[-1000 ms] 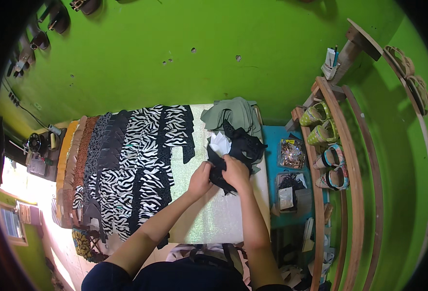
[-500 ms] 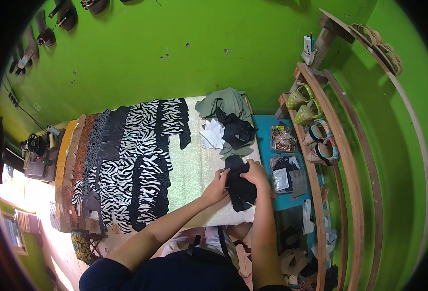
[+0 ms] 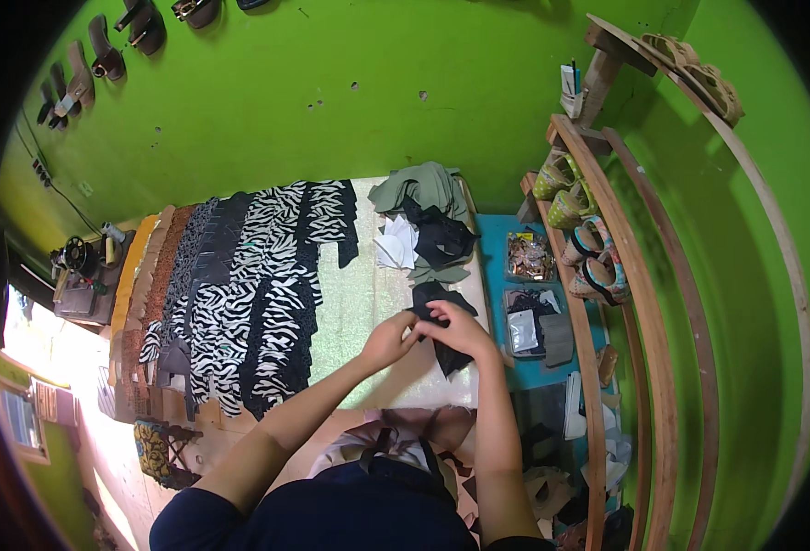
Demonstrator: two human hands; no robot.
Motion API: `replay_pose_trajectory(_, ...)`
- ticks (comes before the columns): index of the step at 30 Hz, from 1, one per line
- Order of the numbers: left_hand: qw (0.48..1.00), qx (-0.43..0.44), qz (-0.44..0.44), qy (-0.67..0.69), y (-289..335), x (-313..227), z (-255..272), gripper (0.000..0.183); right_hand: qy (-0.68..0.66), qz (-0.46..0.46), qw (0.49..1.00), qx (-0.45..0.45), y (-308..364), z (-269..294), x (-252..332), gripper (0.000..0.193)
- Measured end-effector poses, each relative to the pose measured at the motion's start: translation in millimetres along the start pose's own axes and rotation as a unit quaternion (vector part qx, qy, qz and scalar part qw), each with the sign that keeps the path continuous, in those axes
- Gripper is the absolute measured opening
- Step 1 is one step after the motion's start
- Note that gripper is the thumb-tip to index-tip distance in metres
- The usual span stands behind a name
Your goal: Manually organizing and stacking precut leather and fabric components for shoe manufacturing.
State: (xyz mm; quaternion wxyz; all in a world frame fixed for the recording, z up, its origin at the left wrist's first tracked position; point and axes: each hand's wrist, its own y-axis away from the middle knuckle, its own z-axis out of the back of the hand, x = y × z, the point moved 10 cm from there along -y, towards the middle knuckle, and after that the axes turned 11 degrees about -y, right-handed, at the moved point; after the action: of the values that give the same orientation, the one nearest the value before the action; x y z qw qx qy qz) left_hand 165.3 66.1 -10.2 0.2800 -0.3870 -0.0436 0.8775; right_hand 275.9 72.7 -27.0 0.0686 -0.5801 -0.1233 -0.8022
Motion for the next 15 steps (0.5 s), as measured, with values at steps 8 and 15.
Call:
replay_pose_trajectory(8, 0.982, 0.035, 0.102, 0.155, -11, -5, 8, 0.022, 0.040, 0.041, 0.996, -0.065, 13, 27, 29, 0.022)
replay_pose_trajectory(15, 0.988, 0.045, 0.097, 0.110, 12, 7, 22, 0.024, -0.221, 0.049, 0.970, -0.090, 8, 27, 49, 0.023)
